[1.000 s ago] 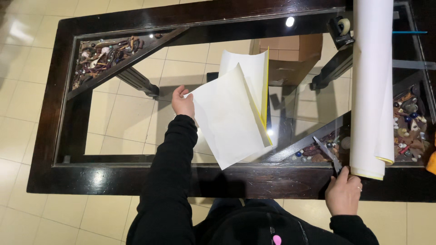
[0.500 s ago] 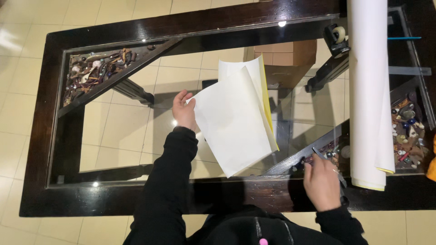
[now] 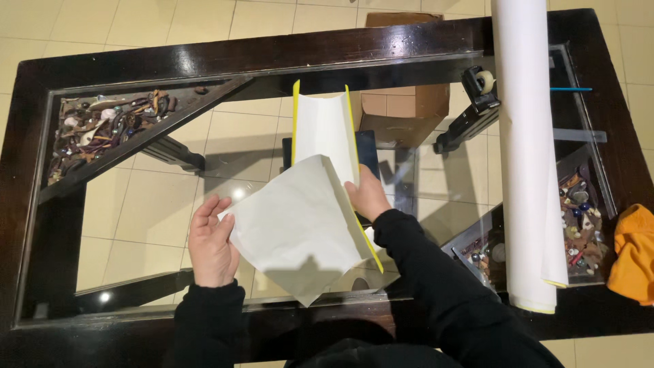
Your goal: The person uses scissors to cut a large sheet of white and yellow sticker paper into smaller rectangular pieces on a glass-topped table, then applies small pieces of clear tape to one of the sheets using a tape dispenser.
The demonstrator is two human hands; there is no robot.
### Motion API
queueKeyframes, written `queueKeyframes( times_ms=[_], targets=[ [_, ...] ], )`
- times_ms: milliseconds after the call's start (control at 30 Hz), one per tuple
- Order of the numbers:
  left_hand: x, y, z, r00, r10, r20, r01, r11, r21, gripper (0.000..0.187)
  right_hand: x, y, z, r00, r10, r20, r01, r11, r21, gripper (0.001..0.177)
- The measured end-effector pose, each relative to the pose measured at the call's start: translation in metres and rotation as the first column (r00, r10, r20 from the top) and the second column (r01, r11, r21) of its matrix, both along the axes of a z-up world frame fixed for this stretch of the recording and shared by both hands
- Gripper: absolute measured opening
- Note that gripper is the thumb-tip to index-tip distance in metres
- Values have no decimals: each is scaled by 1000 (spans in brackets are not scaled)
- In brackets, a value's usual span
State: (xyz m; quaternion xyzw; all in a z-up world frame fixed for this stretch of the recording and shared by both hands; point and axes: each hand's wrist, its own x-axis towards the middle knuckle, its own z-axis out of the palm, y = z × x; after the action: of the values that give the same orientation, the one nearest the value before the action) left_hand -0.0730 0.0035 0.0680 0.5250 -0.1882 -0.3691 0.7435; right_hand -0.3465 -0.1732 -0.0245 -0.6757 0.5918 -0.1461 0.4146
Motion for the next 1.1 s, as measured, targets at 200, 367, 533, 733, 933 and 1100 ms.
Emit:
queueKeyframes(
  times_ms=[200, 367, 533, 733, 933, 1100],
  targets=[
    [-5, -2, 13, 995, -49, -86, 62, 987, 152, 49, 16, -46, 76, 999, 3, 43, -5, 998, 55, 77],
    [-29, -23, 3, 981, -180, -65, 188, 973, 133, 45, -108, -174, 27, 933, -167, -319, -66, 792, -607, 65],
    [-74, -69, 6, 932, -352, -83, 361, 901, 241, 42, -191, -244, 49, 740, -328, -588, -133, 785, -606, 79],
    [-111, -130, -25, 847, -525, 90, 494, 837, 234, 38, -220, -276, 29, 798, -302, -522, 66, 904, -422, 73],
    [-125, -170, -51, 791, -592, 151, 462, 741, 486, 31, -212, -264, 27, 766, -267, -584, 105, 949, -296, 64],
    [-117, -182, -72, 654, -679, 334, 360, 668, 652, 33, -186, -221, 44, 785, -185, -591, 26, 963, -268, 73]
  ],
)
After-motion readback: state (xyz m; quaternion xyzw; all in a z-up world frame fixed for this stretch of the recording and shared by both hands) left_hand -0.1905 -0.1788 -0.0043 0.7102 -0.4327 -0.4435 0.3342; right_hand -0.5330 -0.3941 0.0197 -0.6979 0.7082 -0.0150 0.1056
